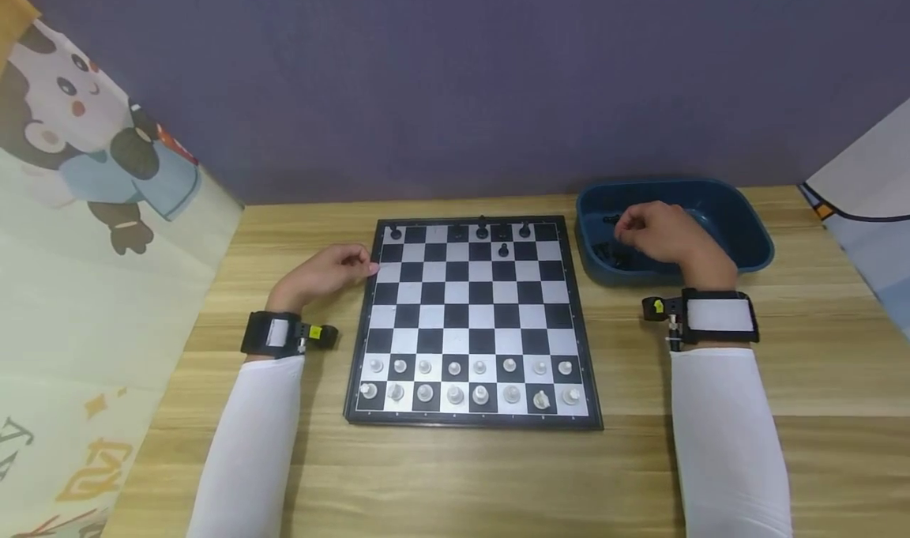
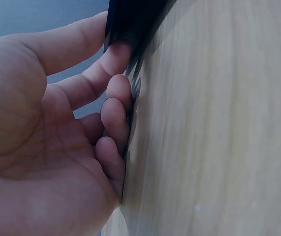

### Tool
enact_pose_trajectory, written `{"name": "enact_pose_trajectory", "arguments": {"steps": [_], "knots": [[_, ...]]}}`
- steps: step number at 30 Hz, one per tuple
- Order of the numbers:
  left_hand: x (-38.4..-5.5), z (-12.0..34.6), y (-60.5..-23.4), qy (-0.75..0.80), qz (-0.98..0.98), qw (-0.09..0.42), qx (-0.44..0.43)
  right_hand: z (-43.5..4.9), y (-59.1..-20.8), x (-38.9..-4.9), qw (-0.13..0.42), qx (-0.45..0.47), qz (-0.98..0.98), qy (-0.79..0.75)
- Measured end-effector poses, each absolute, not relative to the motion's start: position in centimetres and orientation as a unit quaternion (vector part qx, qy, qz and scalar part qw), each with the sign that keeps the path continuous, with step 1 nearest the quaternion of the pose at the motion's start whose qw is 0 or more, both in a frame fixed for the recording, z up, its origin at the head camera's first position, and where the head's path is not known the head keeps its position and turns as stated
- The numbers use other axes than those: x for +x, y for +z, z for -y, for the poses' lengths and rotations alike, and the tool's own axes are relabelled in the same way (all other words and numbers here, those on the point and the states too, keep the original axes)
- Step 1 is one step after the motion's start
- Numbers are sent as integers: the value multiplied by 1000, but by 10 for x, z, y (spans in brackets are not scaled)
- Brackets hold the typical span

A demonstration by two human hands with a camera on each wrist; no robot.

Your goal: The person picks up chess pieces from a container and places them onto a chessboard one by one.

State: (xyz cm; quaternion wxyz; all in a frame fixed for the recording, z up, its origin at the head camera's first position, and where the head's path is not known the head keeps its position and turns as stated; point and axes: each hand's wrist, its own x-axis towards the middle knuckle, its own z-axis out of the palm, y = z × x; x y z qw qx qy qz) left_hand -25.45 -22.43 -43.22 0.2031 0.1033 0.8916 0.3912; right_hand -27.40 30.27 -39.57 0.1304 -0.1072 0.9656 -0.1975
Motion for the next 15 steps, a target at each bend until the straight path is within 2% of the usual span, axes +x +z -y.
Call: {"name": "enact_pose_trajectory", "arguments": {"steps": [5,15], "knots": [[-256,225,-435,388,-893,200,106,-307,-398,-271,165,-107,-965,-176],[-255,223,-435,396,-890,199,107,-308,-406,-273,181,-103,-962,-174]]}}
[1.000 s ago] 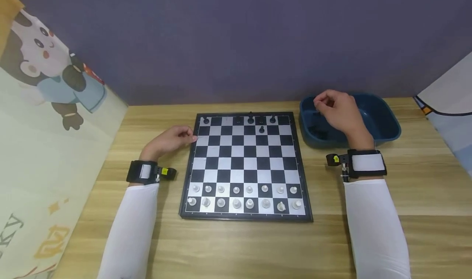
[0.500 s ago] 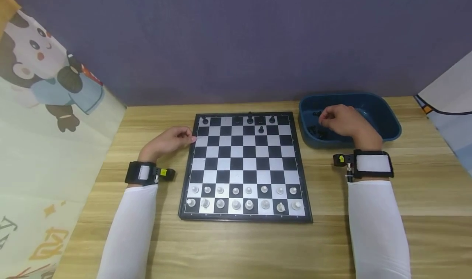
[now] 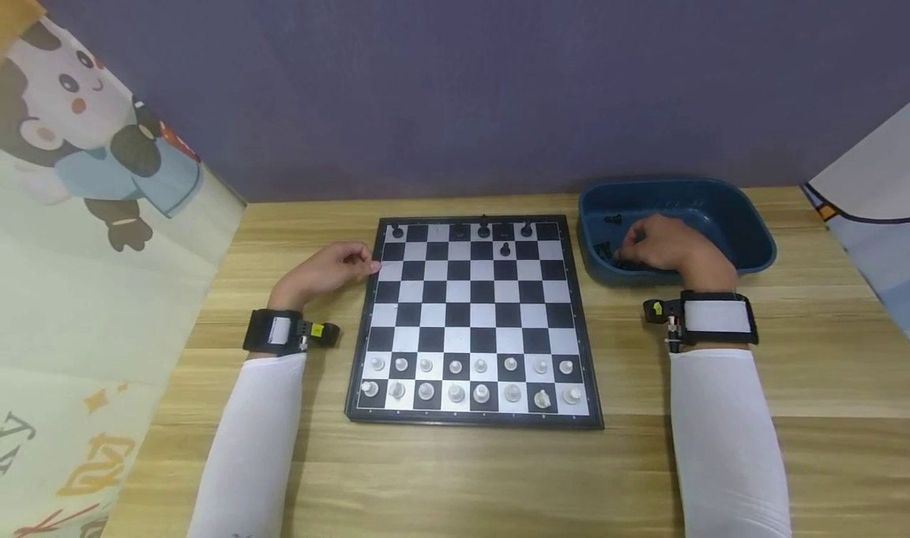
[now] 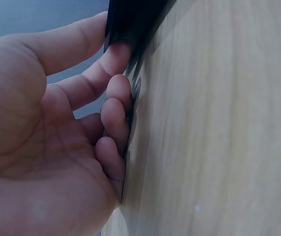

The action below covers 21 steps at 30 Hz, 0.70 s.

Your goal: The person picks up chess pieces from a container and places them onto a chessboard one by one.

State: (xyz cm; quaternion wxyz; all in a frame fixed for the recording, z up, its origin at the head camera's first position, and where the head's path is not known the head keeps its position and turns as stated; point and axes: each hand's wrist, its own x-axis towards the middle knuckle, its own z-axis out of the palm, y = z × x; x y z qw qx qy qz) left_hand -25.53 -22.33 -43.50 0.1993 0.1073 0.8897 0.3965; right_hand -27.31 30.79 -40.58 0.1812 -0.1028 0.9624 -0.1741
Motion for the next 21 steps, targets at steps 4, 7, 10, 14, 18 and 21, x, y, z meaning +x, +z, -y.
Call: {"name": "enact_pose_trajectory", "arguments": {"steps": [4,7,10,14,18,21], "knots": [[-255,223,-434,396,-890,196,109,-305,-408,-275,182,-106,-960,-183],[-255,224,-434,393,-892,195,106,-306,-408,-275,174,-111,-960,-190],[-254,224,-435,390,-894,196,104,-307,-407,-275,163,-113,-960,-197],[-254,224,-433,389,-894,194,108,-308,-405,-275,152,-108,-962,-199],[-255,223,-432,389,-894,192,111,-306,-404,-275,138,-105,-964,-203],[-256,224,-433,385,-896,194,110,-305,-404,-276,126,-106,-964,-208]]}}
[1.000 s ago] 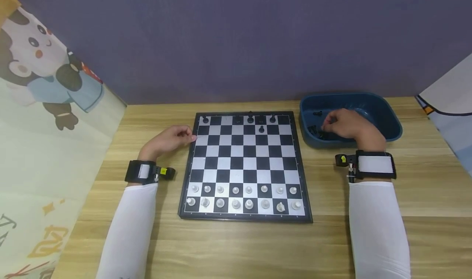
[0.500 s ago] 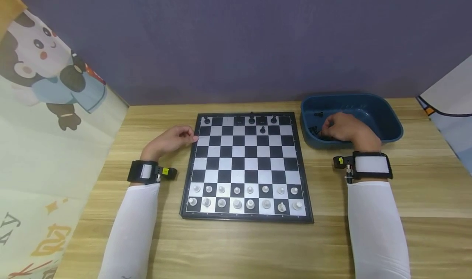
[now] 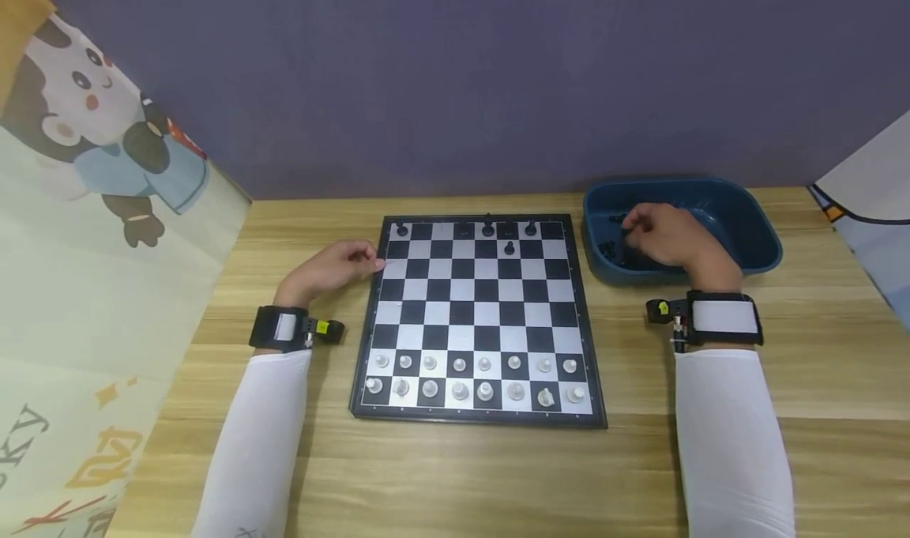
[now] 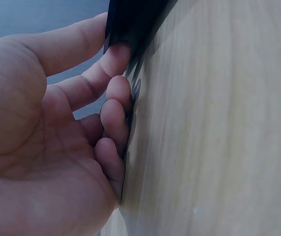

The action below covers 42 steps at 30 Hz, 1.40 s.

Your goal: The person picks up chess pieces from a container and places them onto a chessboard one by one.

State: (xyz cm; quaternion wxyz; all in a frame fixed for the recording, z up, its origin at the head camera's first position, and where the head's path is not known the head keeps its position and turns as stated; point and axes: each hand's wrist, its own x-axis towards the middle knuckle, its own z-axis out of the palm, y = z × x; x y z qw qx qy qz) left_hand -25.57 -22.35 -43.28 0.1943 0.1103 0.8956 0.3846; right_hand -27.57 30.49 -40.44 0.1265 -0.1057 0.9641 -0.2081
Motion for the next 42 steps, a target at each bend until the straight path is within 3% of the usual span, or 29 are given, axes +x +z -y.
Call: {"name": "enact_pose_trajectory", "arguments": {"steps": [16,25,35,42], "knots": [[-260,225,-434,394,-892,192,108,-275,-386,-269,-33,-108,-960,-256],[-258,225,-432,398,-891,192,107,-244,-364,-255,-95,-135,-947,-275],[-255,223,-432,399,-889,196,106,-203,-351,-235,-107,-187,-937,-275],[-256,223,-433,401,-888,203,100,-169,-346,-232,-85,-238,-931,-265]]}}
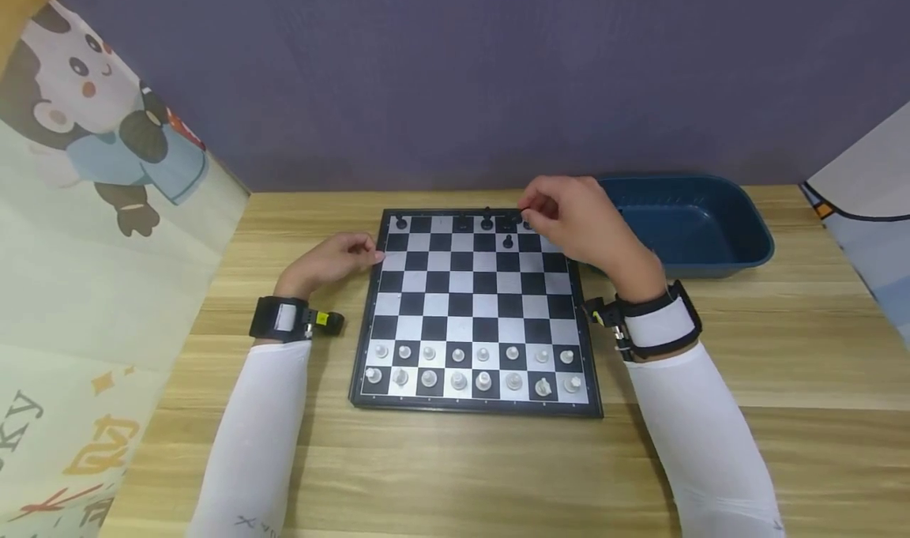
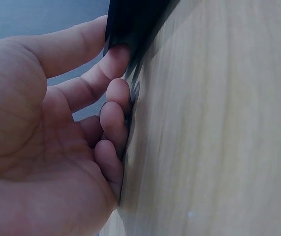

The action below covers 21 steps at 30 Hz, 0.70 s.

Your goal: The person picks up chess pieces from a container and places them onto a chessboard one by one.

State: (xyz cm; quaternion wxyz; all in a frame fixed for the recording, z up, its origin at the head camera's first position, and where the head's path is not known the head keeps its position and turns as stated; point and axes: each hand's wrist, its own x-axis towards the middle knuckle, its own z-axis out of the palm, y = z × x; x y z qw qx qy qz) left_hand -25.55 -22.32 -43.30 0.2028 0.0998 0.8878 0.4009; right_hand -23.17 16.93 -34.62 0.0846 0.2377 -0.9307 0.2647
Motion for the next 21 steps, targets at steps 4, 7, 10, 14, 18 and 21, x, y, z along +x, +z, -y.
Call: {"name": "enact_pose_trajectory", "arguments": {"steps": [4,7,10,14,18,21], "knots": [[-257,224,-433,401,-887,206,100,-145,-343,-236,68,264,932,239],[-257,224,-432,405,-885,207,101,-128,-339,-240,63,285,930,222],[-256,223,-432,407,-883,207,106,-110,-338,-245,55,305,928,207],[-256,222,-432,406,-884,203,108,-90,-338,-253,33,321,927,190],[-255,223,-433,408,-885,200,106,-71,-340,-260,13,332,925,183],[-255,225,-433,412,-883,201,102,-59,-343,-264,-3,337,924,179]]}}
